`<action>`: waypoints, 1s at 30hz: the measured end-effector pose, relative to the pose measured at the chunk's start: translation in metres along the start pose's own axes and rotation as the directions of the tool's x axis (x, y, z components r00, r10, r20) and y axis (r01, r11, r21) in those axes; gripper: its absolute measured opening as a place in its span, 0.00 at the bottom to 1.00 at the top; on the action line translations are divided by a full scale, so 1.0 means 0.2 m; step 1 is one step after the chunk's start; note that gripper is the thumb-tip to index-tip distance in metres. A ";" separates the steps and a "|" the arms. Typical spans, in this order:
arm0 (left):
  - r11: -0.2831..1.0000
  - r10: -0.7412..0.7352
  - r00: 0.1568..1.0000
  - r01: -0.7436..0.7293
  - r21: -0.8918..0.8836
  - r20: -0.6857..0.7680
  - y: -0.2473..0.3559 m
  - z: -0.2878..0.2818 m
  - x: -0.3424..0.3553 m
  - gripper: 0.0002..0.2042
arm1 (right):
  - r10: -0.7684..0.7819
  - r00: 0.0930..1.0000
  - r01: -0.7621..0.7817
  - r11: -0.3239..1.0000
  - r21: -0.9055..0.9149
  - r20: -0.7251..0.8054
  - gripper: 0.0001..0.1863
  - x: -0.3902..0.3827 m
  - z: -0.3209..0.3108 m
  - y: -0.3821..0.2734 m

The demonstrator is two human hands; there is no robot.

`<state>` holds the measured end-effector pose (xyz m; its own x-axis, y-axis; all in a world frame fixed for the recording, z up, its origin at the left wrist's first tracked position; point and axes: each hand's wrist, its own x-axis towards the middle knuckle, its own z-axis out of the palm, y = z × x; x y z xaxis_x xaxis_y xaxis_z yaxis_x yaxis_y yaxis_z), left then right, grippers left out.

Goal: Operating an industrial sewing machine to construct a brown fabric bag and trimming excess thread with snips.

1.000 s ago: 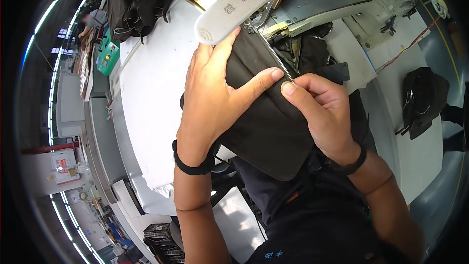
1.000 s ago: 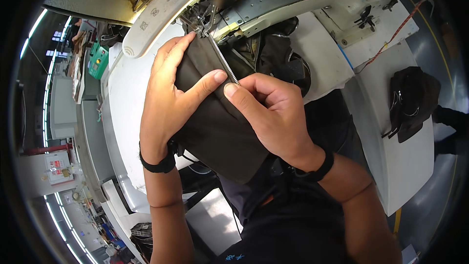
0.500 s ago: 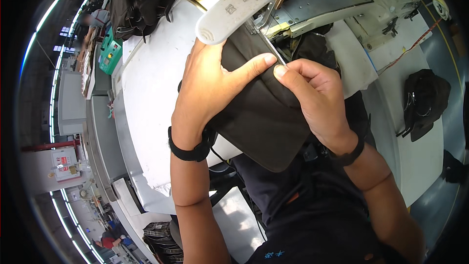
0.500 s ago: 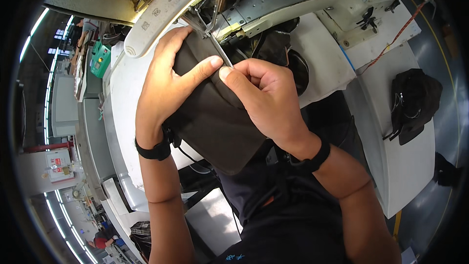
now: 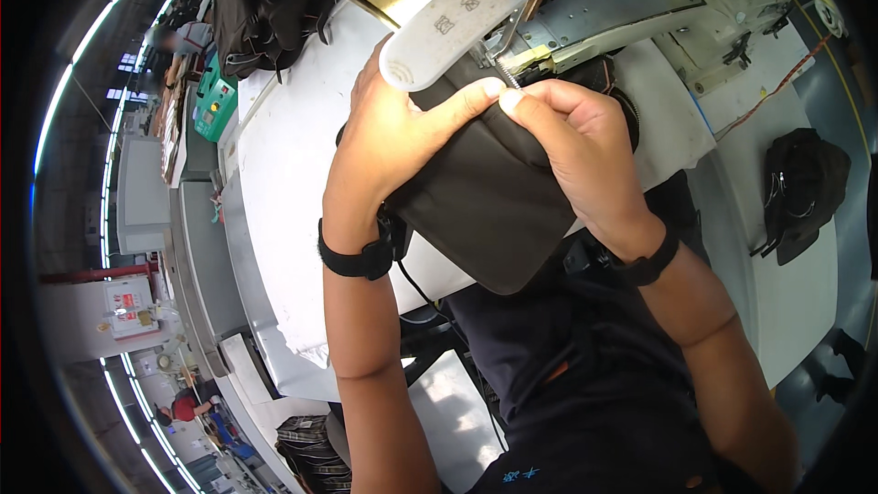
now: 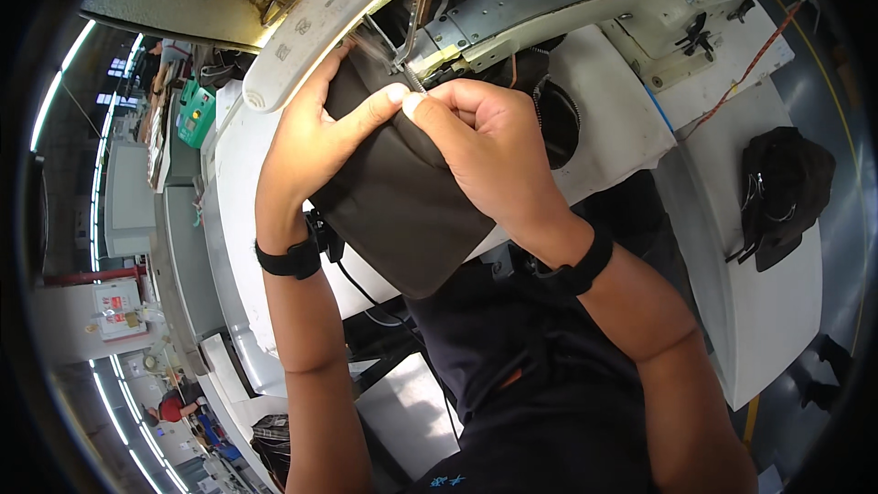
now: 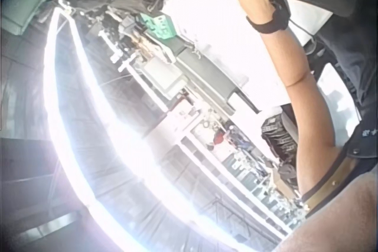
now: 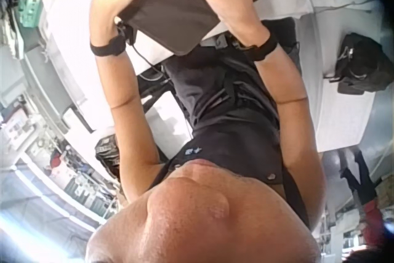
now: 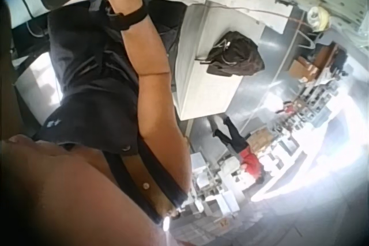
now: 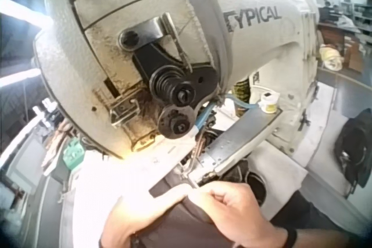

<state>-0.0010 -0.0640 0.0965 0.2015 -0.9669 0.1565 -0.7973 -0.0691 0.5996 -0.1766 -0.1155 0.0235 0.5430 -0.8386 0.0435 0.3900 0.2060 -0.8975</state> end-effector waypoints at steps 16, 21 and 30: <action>0.995 -0.071 0.997 0.072 0.069 -0.028 -0.06 -0.02 0.02 0.29 | -0.236 0.966 0.212 0.957 -0.197 -0.106 0.17 0.12 0.06 0.04; 0.976 -0.052 0.983 0.087 0.200 -0.175 0.01 0.02 -0.05 0.24 | -0.312 0.949 0.292 0.829 -0.477 0.040 0.20 0.07 0.00 -0.03; 0.963 0.126 0.972 -0.073 0.258 -0.198 0.25 0.22 -0.35 0.23 | -0.110 0.602 0.784 0.271 -0.559 0.791 0.16 0.18 -0.37 -0.24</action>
<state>-0.0795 -0.0104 0.0802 0.2076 -0.9001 0.3830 -0.9297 -0.0598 0.3635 -0.2310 -0.1939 0.0352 0.8719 -0.1292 0.4722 0.1152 -0.8833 -0.4544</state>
